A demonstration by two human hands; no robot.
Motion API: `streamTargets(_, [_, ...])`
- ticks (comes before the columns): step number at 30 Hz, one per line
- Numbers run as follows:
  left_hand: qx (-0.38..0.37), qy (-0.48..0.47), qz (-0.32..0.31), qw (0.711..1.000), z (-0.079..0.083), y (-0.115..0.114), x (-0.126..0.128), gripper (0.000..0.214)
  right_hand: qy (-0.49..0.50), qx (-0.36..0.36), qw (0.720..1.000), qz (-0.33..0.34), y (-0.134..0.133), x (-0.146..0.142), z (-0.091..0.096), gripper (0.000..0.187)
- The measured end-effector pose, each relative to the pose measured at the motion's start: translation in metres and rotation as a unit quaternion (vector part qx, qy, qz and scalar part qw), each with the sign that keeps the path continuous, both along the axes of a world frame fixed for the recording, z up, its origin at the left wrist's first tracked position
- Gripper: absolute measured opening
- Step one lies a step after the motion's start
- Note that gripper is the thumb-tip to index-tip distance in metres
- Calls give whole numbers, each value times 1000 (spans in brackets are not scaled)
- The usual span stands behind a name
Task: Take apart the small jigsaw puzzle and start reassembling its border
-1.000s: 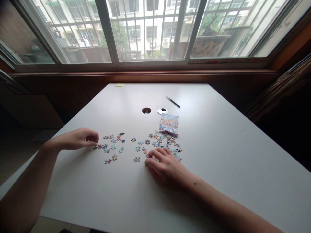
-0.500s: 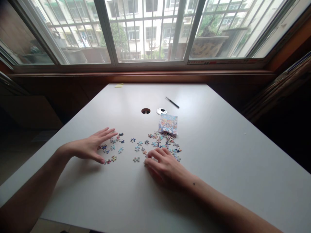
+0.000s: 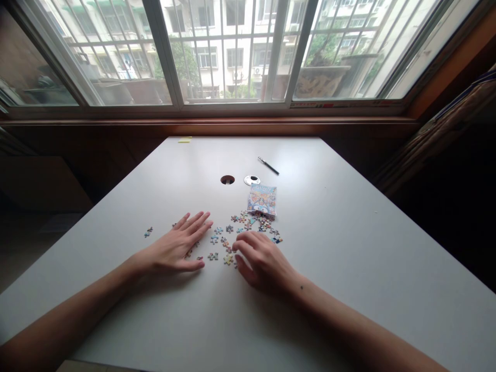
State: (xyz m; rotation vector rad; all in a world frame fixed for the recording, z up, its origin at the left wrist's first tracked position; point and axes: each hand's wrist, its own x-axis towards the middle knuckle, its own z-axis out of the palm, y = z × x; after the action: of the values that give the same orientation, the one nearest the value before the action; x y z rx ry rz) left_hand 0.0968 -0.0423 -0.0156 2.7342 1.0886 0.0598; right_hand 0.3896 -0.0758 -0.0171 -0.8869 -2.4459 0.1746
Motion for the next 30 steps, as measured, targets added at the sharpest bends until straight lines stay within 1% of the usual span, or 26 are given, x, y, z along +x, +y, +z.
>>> streamTargets(2, [5, -10, 2, 1000, 0, 1, 1, 95, 21, 22, 995, -92, 6, 4, -2, 17])
streamTargets(4, [10, -22, 14, 1000, 0, 4, -2, 88, 18, 46, 982, -184, 14, 11, -5, 21])
streamTargets(5, [14, -29, 25, 999, 0, 5, -5, 83, 11, 56, 975, -213, 18, 14, -6, 24])
streamTargets(7, [24, -43, 48, 998, 2, 7, -11, 73, 0, 69, 967, -244, 28, 23, -9, 25])
streamTargets(10, [38, -61, 74, 995, 4, 8, -17, 65, 0, 75, 966, -246, 41, 33, -12, 20])
streamTargets(13, [43, -71, 84, 993, 5, 7, -19, 59, 15, 49, 968, -247, 48, 37, -14, 18])
streamTargets(16, [43, -77, 87, 992, 5, 7, -17, 56, 28, 19, 972, -233, 50, 33, -15, 17])
streamTargets(19, [42, -88, 86, 992, 5, 7, -17, 55, 38, 5, 977, -209, 47, 28, -15, 17])
streamTargets(22, [44, -102, 86, 990, 6, 7, -18, 54, 50, -7, 981, -187, 41, 24, -9, 20])
streamTargets(26, [49, -120, 93, 987, 8, 8, -20, 52, 85, -29, 985, -149, 38, 18, 4, 19])
streamTargets(30, [53, -133, 99, 985, 9, 9, -23, 50, 90, -60, 987, -119, 47, -3, 14, 18])
